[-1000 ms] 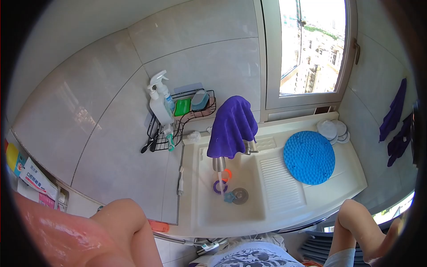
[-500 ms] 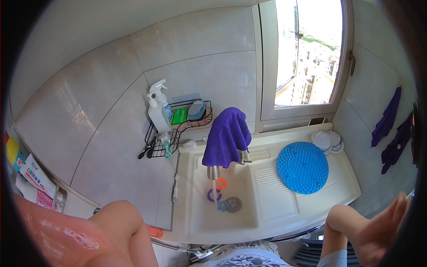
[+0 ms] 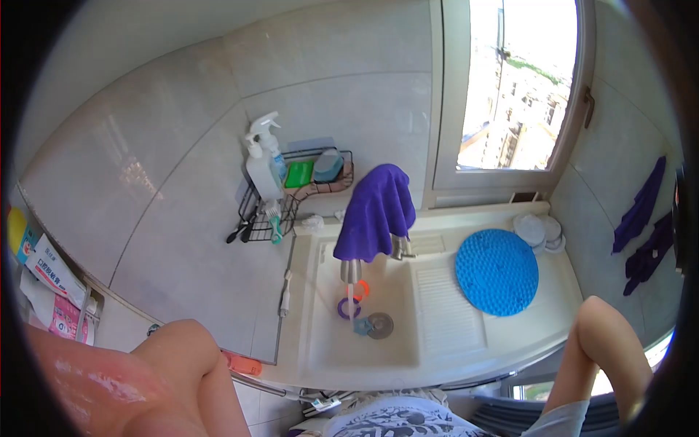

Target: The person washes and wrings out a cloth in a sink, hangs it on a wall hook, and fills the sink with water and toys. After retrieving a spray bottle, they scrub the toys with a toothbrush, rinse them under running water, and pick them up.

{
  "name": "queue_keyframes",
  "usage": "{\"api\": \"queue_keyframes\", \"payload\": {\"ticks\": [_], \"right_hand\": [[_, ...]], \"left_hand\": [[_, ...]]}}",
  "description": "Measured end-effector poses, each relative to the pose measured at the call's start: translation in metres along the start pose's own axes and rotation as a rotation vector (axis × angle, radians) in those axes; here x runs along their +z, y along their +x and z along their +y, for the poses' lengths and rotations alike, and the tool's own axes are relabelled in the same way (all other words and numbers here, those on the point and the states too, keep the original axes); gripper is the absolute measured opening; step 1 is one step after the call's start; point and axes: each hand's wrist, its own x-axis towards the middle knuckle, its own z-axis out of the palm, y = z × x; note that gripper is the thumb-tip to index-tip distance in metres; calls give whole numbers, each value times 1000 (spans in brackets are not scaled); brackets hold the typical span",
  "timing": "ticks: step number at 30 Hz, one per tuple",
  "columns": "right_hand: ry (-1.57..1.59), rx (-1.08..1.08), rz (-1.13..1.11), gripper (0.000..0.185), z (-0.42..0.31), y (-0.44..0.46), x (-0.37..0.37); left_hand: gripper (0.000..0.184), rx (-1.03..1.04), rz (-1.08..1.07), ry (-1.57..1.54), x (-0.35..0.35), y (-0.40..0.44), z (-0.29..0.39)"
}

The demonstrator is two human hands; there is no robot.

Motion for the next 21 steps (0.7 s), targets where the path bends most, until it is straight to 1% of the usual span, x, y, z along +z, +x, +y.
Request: {"api": "queue_keyframes", "payload": {"ticks": [5,9,14,21], "right_hand": [[-3,-37,-15,44,-10,7,3],[-39,-20,-22,41,-6,21,2],[-54,-54,-11,38,-9,10,0],[-65,-55,0,34,-11,6,-4]], "left_hand": [[39,-2,-18,-6,1,2,5],[38,-67,-33,1,-2,20,8],[37,-57,-54,-42,3,24,16],[35,-71,-26,-66,5,27,20]]}}
